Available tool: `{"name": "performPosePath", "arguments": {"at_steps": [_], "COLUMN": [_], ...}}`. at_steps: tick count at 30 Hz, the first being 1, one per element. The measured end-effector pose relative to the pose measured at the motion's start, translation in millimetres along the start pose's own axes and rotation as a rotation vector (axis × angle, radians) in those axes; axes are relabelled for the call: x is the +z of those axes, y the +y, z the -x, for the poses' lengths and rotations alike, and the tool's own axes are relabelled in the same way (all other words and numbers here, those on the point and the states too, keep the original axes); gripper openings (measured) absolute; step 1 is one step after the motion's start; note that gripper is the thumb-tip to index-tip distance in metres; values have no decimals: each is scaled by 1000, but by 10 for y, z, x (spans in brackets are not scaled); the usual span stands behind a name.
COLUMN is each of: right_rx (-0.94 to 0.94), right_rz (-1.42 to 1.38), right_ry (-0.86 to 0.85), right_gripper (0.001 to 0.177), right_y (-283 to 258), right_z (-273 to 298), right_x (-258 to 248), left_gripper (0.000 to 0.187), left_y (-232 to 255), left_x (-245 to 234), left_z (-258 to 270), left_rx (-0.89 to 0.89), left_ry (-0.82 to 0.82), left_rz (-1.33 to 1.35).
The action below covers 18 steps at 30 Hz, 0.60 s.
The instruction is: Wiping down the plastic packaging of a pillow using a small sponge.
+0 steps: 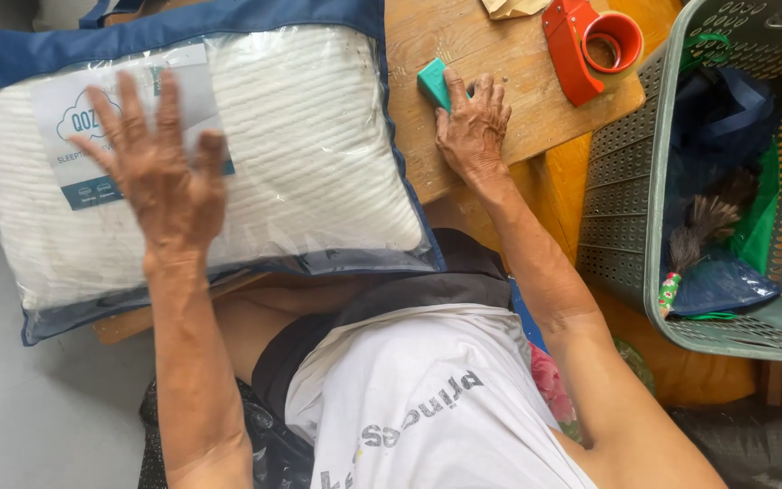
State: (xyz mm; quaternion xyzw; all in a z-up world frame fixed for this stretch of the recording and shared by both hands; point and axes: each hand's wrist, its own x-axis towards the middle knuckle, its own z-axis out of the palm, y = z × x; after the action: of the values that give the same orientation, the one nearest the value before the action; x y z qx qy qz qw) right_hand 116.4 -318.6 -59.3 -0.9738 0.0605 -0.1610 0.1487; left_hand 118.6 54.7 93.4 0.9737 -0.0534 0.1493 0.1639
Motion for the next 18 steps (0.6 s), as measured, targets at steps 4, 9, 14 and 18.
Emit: {"name": "performPosePath", "arguments": {"at_steps": [4,9,14,18], "right_rx": [-110,-593,-752,-820], "right_rz": [-62,-504,-423,-396], "right_ry": [90,287,328,366], "right_gripper": [58,20,6,4], "right_y": [-152,-627,-713,-760], "right_z": [-27,-84,-178,-206], "right_x": [-223,-726,-666,-732], "left_gripper": [68,58,58,59], "left_y": [698,914,844,846], "left_x": [185,398,472,464], "left_z": [-96,-10,3,-2], "left_rx": [321,481,489,482], "left_ry": [-251,-236,-201,-223], "left_rz": [-115,25,23,34]}}
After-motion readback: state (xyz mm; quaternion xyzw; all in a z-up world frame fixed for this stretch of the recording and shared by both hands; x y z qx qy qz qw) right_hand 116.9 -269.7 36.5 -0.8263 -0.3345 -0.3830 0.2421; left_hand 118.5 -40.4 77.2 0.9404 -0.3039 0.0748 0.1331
